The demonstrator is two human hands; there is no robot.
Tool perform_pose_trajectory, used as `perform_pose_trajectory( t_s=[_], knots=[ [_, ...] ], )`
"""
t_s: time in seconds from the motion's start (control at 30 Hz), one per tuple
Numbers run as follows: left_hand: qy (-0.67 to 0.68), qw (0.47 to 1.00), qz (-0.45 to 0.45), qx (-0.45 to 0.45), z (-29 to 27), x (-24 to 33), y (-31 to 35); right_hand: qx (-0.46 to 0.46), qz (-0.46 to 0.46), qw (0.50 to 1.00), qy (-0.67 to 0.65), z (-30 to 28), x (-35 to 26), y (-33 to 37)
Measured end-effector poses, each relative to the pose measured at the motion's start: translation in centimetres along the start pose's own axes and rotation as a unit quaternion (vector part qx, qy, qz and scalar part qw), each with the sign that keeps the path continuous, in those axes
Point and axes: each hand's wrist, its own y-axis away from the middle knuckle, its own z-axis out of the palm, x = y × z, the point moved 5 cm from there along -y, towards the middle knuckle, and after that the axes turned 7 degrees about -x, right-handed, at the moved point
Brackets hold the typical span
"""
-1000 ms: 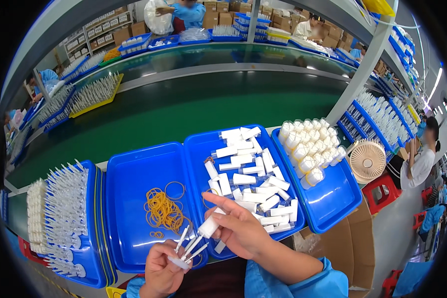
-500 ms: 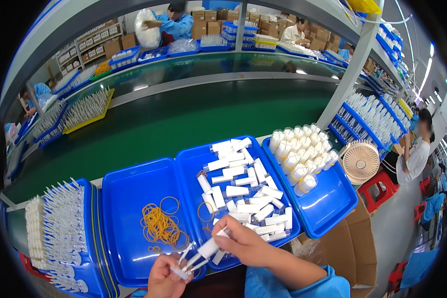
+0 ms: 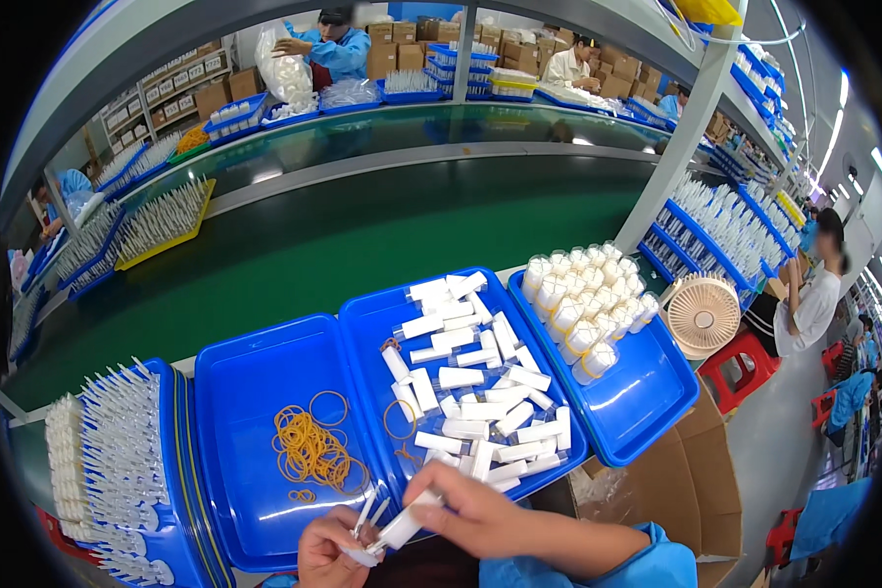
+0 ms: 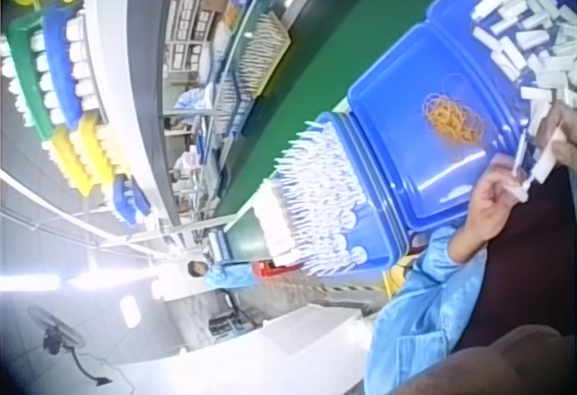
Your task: Assemble small plastic components and bundle them with rubber bands on a production line.
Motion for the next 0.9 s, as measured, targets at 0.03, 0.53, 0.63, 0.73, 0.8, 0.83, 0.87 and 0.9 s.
perform_pose_trajectory(
  t_s=[0.03,0.53,0.63,0.73,0.8,0.83,0.87,0.9],
  knots=[
    [-0.021,1.0,0.008,0.003,0.0,-0.1,0.1,-0.008,-0.016,0.998,0.065,0.8,0.1,-0.2],
    [-0.034,0.993,0.033,0.109,-1.7,1.6,1.1,-0.013,-0.005,0.848,0.529,-6.5,-2.8,-6.6],
    [-0.018,0.993,0.012,0.119,-1.7,1.6,0.9,-0.028,0.123,0.695,0.707,-10.8,0.8,-7.9],
    [-0.004,0.993,0.005,0.119,-0.9,1.8,0.6,-0.048,0.126,0.688,0.713,-10.9,1.8,-8.4],
    [-0.033,0.99,-0.007,0.137,-1.2,1.3,1.0,-0.045,0.165,0.695,0.699,-11.1,1.7,-9.0],
    [-0.048,0.988,-0.013,0.146,-1.4,1.2,1.2,-0.043,0.185,0.697,0.691,-11.2,1.6,-9.1],
    [-0.095,0.986,-0.005,0.136,-1.3,1.4,1.3,-0.025,0.181,0.716,0.673,-11.0,1.1,-9.0],
    [-0.142,0.982,0.004,0.127,-1.2,1.7,1.3,-0.007,0.175,0.735,0.655,-10.7,0.3,-8.8]
  ],
)
